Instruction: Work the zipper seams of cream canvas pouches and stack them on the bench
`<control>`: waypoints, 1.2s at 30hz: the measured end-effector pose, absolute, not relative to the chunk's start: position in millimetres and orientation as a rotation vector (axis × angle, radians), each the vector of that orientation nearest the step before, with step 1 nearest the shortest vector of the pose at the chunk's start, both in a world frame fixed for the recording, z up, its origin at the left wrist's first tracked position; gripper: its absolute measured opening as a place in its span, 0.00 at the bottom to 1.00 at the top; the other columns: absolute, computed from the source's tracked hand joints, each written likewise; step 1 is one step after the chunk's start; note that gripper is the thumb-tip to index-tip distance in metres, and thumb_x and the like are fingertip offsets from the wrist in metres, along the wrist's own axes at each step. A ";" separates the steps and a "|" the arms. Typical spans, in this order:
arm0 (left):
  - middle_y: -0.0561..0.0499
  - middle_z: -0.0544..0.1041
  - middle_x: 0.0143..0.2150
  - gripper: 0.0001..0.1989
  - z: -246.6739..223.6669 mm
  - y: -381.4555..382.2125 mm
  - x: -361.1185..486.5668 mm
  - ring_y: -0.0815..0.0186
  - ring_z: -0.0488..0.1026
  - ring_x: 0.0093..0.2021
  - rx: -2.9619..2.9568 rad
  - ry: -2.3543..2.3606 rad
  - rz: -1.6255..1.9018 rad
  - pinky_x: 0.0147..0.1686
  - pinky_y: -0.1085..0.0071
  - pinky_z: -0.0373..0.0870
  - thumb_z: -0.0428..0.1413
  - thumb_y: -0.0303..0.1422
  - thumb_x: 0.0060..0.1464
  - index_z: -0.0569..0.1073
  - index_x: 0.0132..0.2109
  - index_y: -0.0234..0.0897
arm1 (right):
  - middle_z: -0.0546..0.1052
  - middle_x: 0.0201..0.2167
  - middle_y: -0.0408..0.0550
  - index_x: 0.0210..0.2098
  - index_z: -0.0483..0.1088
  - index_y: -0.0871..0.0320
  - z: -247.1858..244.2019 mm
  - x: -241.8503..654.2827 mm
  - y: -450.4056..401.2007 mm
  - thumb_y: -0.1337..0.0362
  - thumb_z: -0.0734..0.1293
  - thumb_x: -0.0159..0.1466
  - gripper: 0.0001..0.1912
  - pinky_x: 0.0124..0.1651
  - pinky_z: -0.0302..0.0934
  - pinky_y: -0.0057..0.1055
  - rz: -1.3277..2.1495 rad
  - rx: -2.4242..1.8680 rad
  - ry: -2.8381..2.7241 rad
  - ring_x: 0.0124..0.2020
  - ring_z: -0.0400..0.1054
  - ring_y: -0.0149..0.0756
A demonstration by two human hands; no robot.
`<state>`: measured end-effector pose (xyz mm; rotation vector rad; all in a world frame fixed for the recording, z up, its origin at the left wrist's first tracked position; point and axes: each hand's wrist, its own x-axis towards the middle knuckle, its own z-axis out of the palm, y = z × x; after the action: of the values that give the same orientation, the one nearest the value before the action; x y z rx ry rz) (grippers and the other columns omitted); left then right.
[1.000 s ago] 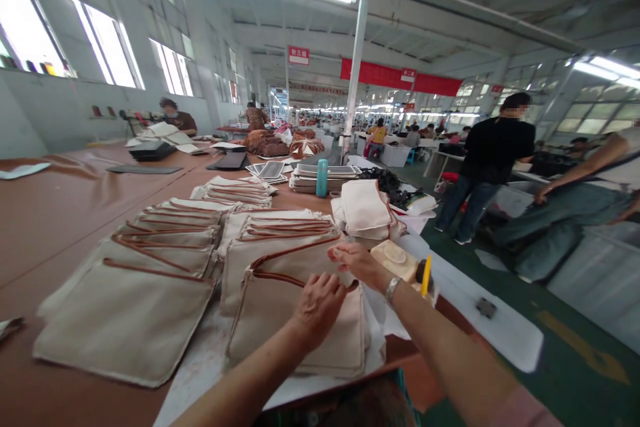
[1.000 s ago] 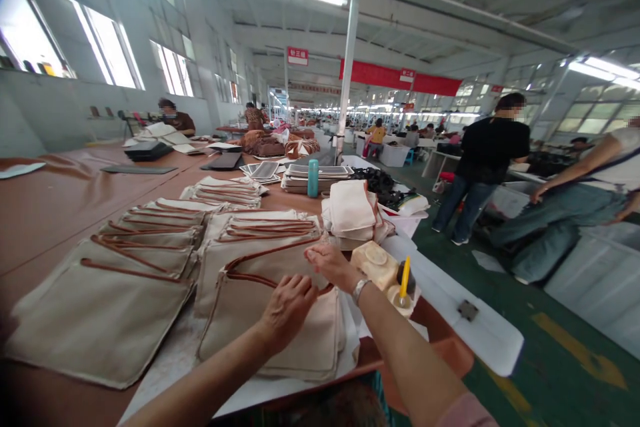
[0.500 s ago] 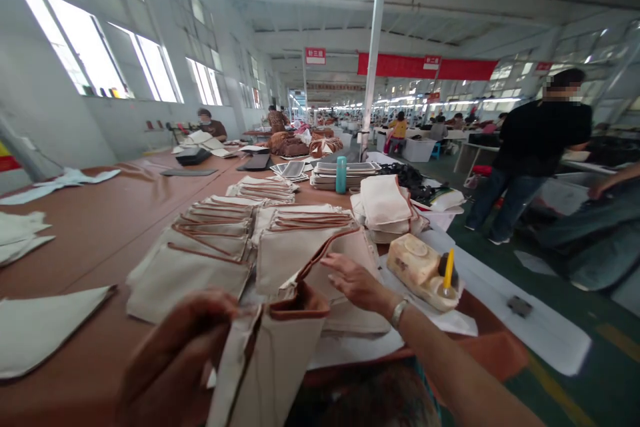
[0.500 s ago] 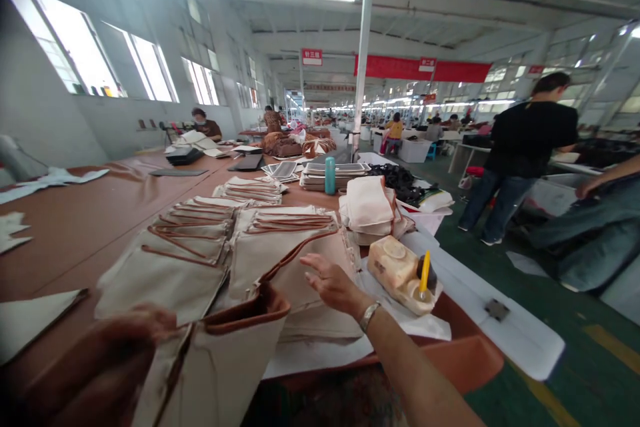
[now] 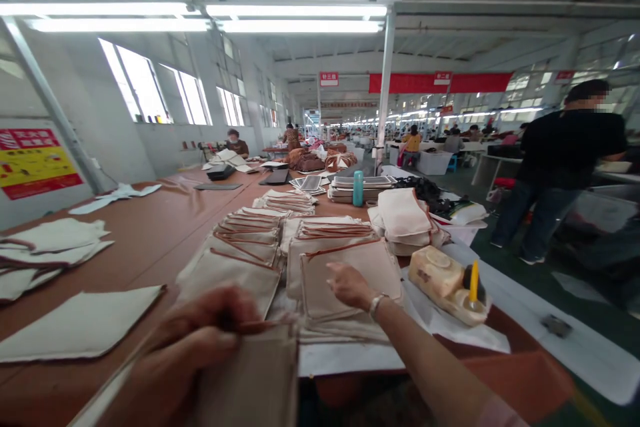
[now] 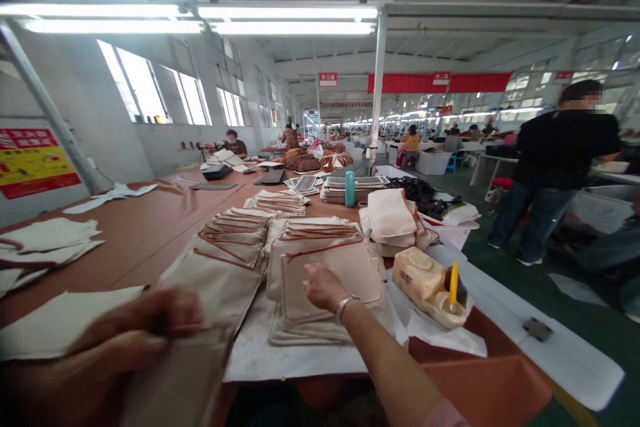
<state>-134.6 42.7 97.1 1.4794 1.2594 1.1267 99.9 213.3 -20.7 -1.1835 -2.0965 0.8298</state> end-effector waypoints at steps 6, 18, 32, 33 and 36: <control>0.54 0.70 0.28 0.07 72.2 68.7 -63.0 0.70 0.62 0.28 1.401 0.840 0.924 0.28 0.76 0.58 0.56 0.27 0.38 0.72 0.30 0.34 | 0.77 0.51 0.52 0.54 0.70 0.58 11.9 133.0 104.9 0.70 0.55 0.63 0.22 0.51 0.66 0.36 1.245 -0.795 -1.800 0.51 0.72 0.42; 0.54 0.71 0.30 0.14 37.4 127.5 -25.4 0.69 0.61 0.31 1.503 0.688 0.532 0.30 0.75 0.54 0.53 0.23 0.38 0.75 0.36 0.32 | 0.71 0.31 0.44 0.37 0.68 0.54 -0.7 203.1 51.9 0.55 0.61 0.71 0.11 0.36 0.58 0.30 0.975 -1.125 -1.802 0.33 0.64 0.37; 0.55 0.67 0.31 0.15 16.9 127.2 -2.8 0.69 0.59 0.32 1.547 0.661 0.364 0.34 0.76 0.56 0.57 0.43 0.58 0.76 0.38 0.33 | 0.69 0.27 0.43 0.32 0.69 0.54 -11.5 215.2 65.5 0.51 0.61 0.70 0.16 0.33 0.54 0.30 1.334 -1.097 -1.624 0.31 0.61 0.36; 0.55 0.67 0.31 0.15 14.3 127.7 -2.1 0.69 0.59 0.32 1.486 0.654 0.368 0.33 0.76 0.56 0.58 0.43 0.57 0.75 0.38 0.33 | 0.68 0.27 0.43 0.33 0.69 0.55 -12.0 217.8 66.2 0.50 0.62 0.69 0.16 0.33 0.53 0.29 1.419 -1.085 -1.566 0.30 0.59 0.35; 0.55 0.65 0.28 0.17 6.4 127.1 1.5 0.70 0.57 0.28 1.327 0.682 0.335 0.29 0.75 0.55 0.59 0.45 0.56 0.74 0.36 0.33 | 0.64 0.26 0.41 0.34 0.69 0.56 -16.3 222.5 67.8 0.48 0.64 0.67 0.18 0.30 0.48 0.28 1.559 -1.078 -1.461 0.28 0.54 0.33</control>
<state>1.5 127.1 6.4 1.3272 0.6817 0.3350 222.5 67.8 -16.3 -1.0782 -1.4608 1.5593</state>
